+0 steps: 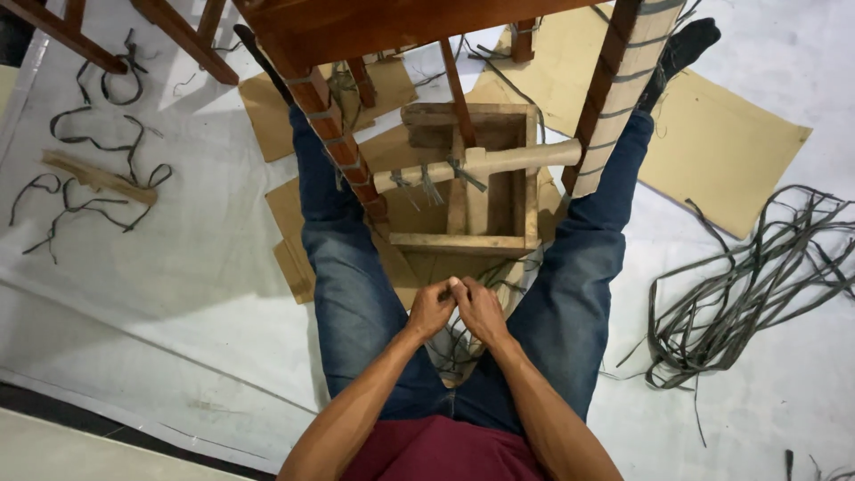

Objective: The person weaves and wraps material strips around the frame of a wooden chair.

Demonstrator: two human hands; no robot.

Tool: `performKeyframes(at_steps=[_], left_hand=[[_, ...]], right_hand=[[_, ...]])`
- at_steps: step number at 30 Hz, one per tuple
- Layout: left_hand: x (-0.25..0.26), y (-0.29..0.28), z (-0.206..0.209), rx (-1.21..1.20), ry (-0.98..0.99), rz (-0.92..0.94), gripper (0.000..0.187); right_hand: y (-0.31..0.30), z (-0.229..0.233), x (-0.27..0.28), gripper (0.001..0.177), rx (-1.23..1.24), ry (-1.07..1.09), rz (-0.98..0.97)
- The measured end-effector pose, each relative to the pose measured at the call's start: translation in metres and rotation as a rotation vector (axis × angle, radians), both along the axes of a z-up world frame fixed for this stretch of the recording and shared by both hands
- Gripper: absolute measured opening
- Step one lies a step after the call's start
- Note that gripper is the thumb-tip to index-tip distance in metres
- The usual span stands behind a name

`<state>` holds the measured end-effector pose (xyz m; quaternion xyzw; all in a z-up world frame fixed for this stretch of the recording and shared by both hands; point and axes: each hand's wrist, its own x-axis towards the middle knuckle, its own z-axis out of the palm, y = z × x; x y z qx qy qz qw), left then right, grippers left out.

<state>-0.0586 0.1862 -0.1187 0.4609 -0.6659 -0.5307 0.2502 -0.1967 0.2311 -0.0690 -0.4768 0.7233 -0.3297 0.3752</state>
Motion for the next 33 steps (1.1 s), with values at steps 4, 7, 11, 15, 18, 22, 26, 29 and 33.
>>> performKeyframes(at_steps=[4, 7, 11, 15, 18, 22, 26, 29, 33], left_hand=[[0.002, -0.007, -0.006, -0.038, 0.098, 0.09, 0.024], [0.004, -0.023, -0.003, -0.103, 0.004, 0.194, 0.036], [0.014, -0.057, 0.013, -0.227, -0.037, 0.222, 0.039], [0.007, -0.091, 0.058, -0.307, -0.114, 0.235, 0.045], [-0.018, -0.111, 0.104, -0.493, -0.067, 0.188, 0.04], [-0.057, -0.139, 0.156, -0.435, -0.139, 0.079, 0.019], [-0.085, -0.174, 0.153, -0.542, -0.217, -0.033, 0.019], [-0.107, -0.205, 0.132, -0.585, -0.175, -0.076, 0.023], [-0.137, -0.242, 0.107, -0.725, -0.581, -0.174, 0.033]], right_hand=[[0.001, -0.05, -0.013, 0.041, -0.008, 0.068, 0.015], [0.007, -0.093, -0.035, 0.035, -0.069, -0.377, 0.091], [-0.009, -0.018, -0.071, 0.024, -0.079, -1.014, -0.444], [-0.033, 0.023, -0.1, 0.021, -0.233, -0.934, -0.768], [-0.061, -0.004, -0.11, 0.021, -0.136, -0.754, -0.696], [-0.116, -0.075, -0.123, 0.01, 0.024, -1.408, -0.501], [-0.15, -0.04, -0.105, 0.018, 0.089, -1.134, -0.599], [-0.168, -0.035, -0.106, 0.014, -0.013, -1.119, -0.541], [-0.181, -0.02, -0.113, 0.005, -0.064, -1.1, -0.478]])
